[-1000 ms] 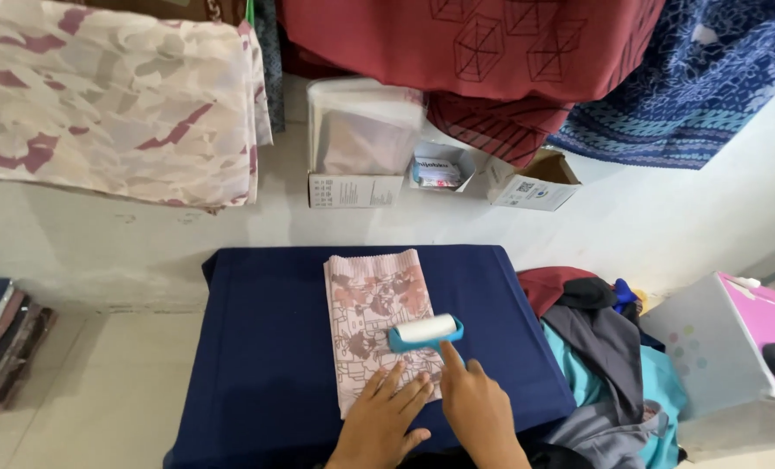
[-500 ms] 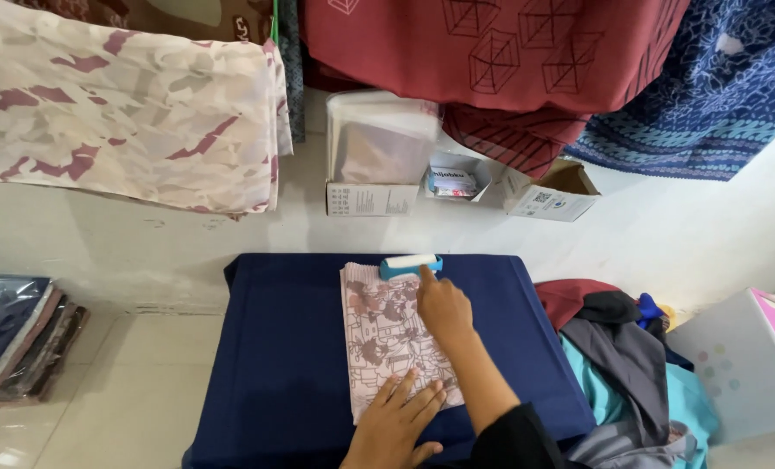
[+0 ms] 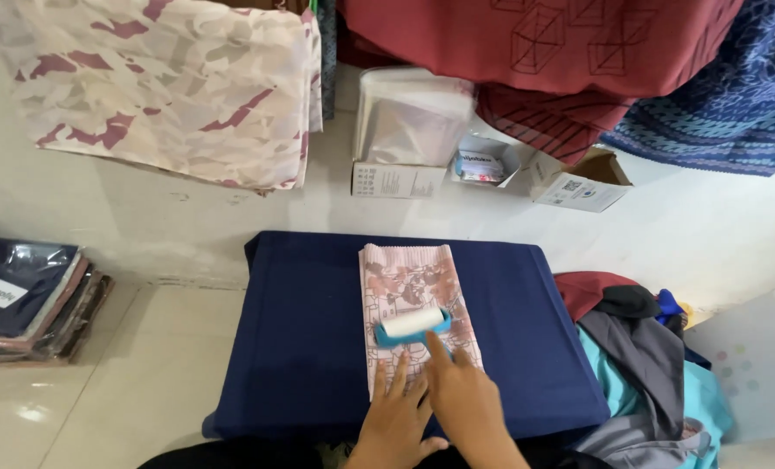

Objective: The person is cleaning a hijab with a lint roller, folding it, and then placing it into a plastic packaging bag.

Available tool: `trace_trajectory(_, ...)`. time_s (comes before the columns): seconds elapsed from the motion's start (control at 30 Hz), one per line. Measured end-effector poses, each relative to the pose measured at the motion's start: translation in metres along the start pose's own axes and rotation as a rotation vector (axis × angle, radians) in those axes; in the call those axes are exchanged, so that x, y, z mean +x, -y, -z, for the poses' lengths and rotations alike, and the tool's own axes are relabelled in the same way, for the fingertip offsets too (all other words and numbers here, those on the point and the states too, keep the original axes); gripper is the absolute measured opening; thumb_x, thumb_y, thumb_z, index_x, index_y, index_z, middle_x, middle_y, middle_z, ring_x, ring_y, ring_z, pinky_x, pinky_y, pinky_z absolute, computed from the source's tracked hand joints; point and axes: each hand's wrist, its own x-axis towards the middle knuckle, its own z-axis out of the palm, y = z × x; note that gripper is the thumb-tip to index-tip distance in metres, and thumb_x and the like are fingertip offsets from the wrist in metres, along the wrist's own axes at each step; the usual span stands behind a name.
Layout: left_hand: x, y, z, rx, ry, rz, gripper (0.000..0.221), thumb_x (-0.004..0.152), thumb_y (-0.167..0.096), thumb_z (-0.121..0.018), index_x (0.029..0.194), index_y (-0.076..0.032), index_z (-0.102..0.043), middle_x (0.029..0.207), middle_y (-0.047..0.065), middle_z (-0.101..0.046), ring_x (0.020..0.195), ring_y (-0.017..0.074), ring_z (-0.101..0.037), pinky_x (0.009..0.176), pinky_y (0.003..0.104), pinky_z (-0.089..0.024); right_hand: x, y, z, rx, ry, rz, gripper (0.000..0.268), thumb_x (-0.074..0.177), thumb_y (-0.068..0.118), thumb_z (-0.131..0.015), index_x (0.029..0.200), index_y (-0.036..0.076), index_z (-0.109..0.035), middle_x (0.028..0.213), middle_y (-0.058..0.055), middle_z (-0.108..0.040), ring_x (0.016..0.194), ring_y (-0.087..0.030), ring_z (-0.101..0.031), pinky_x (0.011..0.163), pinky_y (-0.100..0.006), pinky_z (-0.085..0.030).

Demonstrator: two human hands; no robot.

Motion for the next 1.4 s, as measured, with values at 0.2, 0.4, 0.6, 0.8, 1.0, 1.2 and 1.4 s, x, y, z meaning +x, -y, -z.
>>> trace_trajectory(0.2, 0.006, -0.012, 0.016, 0.028, 0.219, 0.130, 0.090, 0.085, -0.056, -0.068, 0.152, -0.003, -0.039, 0.162, 0.018, -0.027, 0.151, 0.0518, 0.003, 0.107, 0.082, 0.010, 0.056, 0.023, -0.025, 0.014, -0.084, 0.049, 0.049, 0.095, 0.022, -0.058, 0.143, 0.023, -0.050, 0.094, -0.017, -0.070, 0.067, -0.036, -0.072, 0.062, -0.047, -0.061)
trace_trajectory(0.4, 0.016, -0.009, 0.011, 0.066, 0.390, 0.188, 0.101, 0.083, -0.062, -0.061, 0.160, -0.009, -0.024, 0.162, 0.016, -0.022, 0.151, 0.0513, 0.007, 0.106, 0.086, 0.009, 0.118, 0.045, -0.029, 0.105, -0.169, 0.120, 0.041, 0.096, 0.016, -0.055, 0.137, 0.011, -0.055, 0.089, -0.024, -0.072, 0.070, -0.041, -0.074, 0.058, -0.050, -0.061)
trace_trajectory(0.6, 0.012, 0.002, -0.017, 0.082, 0.286, 0.140, 0.101, 0.082, -0.064, -0.059, 0.159, -0.008, -0.026, 0.163, 0.019, -0.021, 0.150, 0.0552, 0.006, 0.102, 0.088, 0.009, 0.133, 0.047, -0.039, 0.082, -0.164, 0.094, 0.043, 0.098, 0.021, -0.053, 0.140, 0.012, -0.055, 0.088, -0.022, -0.071, 0.066, -0.037, -0.072, 0.061, -0.047, -0.060)
trace_trajectory(0.8, 0.006, 0.018, -0.061, 0.159, -0.082, 0.045, 0.051, 0.098, -0.019, -0.051, 0.148, -0.010, -0.047, 0.155, 0.017, -0.039, 0.141, 0.0591, -0.021, 0.097, 0.091, -0.005, 0.097, 0.050, -0.027, 0.089, -0.116, 0.038, 0.046, 0.097, 0.021, -0.052, 0.143, 0.013, -0.050, 0.089, -0.023, -0.070, 0.063, -0.037, -0.073, 0.056, -0.047, -0.062)
trace_trajectory(1.0, 0.008, 0.034, -0.097, 0.512, -0.391, 0.013, 0.066, 0.093, -0.037, -0.051, 0.156, -0.026, -0.039, 0.161, 0.004, -0.036, 0.149, 0.0485, -0.023, 0.107, 0.083, -0.011, 0.145, 0.052, -0.038, 0.093, -0.110, 0.057, 0.040, 0.099, 0.022, -0.050, 0.138, 0.017, -0.052, 0.090, -0.020, -0.070, 0.074, -0.038, -0.073, 0.065, -0.049, -0.061)
trace_trajectory(1.2, 0.004, 0.016, -0.048, 0.216, -0.102, -0.007, 0.105, 0.077, -0.070, -0.067, 0.157, -0.009, -0.036, 0.163, 0.017, -0.028, 0.148, 0.0546, -0.006, 0.101, 0.087, 0.003, 0.140, 0.030, -0.040, 0.045, -0.136, 0.153, 0.049, 0.096, 0.020, -0.051, 0.145, 0.014, -0.054, 0.087, -0.023, -0.073, 0.062, -0.036, -0.072, 0.057, -0.045, -0.060)
trace_trajectory(1.4, 0.002, -0.010, 0.031, -0.064, 0.064, 0.017, 0.088, 0.089, -0.066, -0.055, 0.155, -0.010, -0.038, 0.161, 0.023, -0.027, 0.148, 0.0538, -0.008, 0.107, 0.078, 0.005, 0.084, -0.008, 0.008, 0.201, -0.130, 0.170, 0.046, 0.092, 0.020, -0.060, 0.139, 0.020, -0.060, 0.086, -0.014, -0.076, 0.064, -0.030, -0.074, 0.060, -0.045, -0.060)
